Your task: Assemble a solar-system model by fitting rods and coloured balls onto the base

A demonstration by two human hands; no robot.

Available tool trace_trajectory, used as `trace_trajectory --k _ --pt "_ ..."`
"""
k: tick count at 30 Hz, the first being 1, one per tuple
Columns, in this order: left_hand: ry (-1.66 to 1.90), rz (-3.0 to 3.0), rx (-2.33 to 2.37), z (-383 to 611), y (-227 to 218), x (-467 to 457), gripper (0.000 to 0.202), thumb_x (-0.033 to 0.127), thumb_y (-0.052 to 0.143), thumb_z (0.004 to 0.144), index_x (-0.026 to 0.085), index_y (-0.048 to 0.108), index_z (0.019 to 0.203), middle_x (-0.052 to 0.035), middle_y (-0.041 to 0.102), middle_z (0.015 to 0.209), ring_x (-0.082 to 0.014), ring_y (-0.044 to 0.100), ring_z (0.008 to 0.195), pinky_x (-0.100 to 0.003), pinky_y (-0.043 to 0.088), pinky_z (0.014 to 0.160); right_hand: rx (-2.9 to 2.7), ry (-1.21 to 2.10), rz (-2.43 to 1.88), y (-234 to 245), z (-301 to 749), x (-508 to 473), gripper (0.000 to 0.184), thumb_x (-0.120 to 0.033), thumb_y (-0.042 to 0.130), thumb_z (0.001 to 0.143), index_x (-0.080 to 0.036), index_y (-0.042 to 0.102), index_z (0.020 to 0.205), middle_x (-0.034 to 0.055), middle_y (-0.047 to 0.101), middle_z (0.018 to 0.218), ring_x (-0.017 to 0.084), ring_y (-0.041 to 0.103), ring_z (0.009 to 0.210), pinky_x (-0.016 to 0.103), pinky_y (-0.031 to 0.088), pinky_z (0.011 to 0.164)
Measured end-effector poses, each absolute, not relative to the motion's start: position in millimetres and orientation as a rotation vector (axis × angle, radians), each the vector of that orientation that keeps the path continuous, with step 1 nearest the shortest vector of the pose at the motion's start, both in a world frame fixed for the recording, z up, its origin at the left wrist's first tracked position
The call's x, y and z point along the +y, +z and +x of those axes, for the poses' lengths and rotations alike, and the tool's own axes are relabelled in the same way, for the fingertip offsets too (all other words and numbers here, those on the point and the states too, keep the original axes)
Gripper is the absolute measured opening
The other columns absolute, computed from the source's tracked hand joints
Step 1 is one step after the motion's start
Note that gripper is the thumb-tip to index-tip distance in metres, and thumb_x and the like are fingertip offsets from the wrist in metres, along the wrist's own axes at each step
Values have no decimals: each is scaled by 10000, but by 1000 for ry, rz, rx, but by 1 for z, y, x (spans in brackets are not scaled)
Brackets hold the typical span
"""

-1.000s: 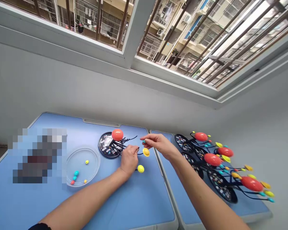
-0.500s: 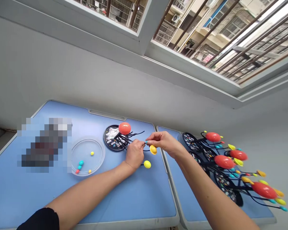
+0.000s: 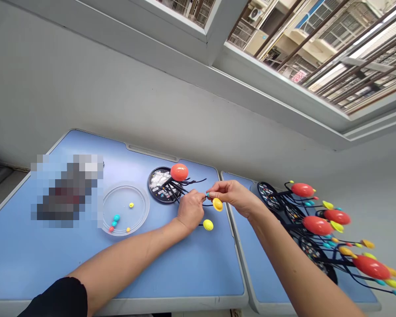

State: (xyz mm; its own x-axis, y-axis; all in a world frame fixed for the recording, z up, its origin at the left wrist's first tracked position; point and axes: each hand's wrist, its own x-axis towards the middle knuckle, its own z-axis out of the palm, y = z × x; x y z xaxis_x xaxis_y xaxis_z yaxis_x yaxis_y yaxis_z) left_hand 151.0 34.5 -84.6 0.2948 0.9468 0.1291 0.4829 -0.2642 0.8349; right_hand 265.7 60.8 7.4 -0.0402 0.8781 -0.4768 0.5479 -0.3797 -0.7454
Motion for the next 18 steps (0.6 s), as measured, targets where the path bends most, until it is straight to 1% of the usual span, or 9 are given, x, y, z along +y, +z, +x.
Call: trace_trajectory --k 8,12,15,18 --pt "837 1858 1278 150 -86 34 272 105 380 786 165 645 792 -44 590 761 -147 548 681 -242 412 615 -1836 1194 -1997 14 257 63 282 -383 760 462 -165 593 525 -16 575 483 111 485 489 238 366 491" --pt "875 1829 1273 151 -86 34 263 107 388 775 166 644 764 -38 591 734 -140 539 662 -238 390 590 -1982 1077 -2001 13 258 64 267 -392 729 499 -166 591 531 -19 564 479 107 464 482 231 344 476" --pt "895 1811 1278 151 -86 34 264 107 385 773 167 639 731 -31 591 714 -129 530 637 -232 367 566 -2049 1007 -1987 10 260 63 259 -405 692 534 -170 582 536 -16 567 486 111 465 490 233 348 483" --pt "898 1810 1283 151 -86 34 253 113 393 767 167 634 709 -26 588 701 -125 525 626 -233 343 545 -2092 903 -2000 9 262 60 226 -386 654 568 -179 569 534 -21 556 483 107 452 488 229 341 480"
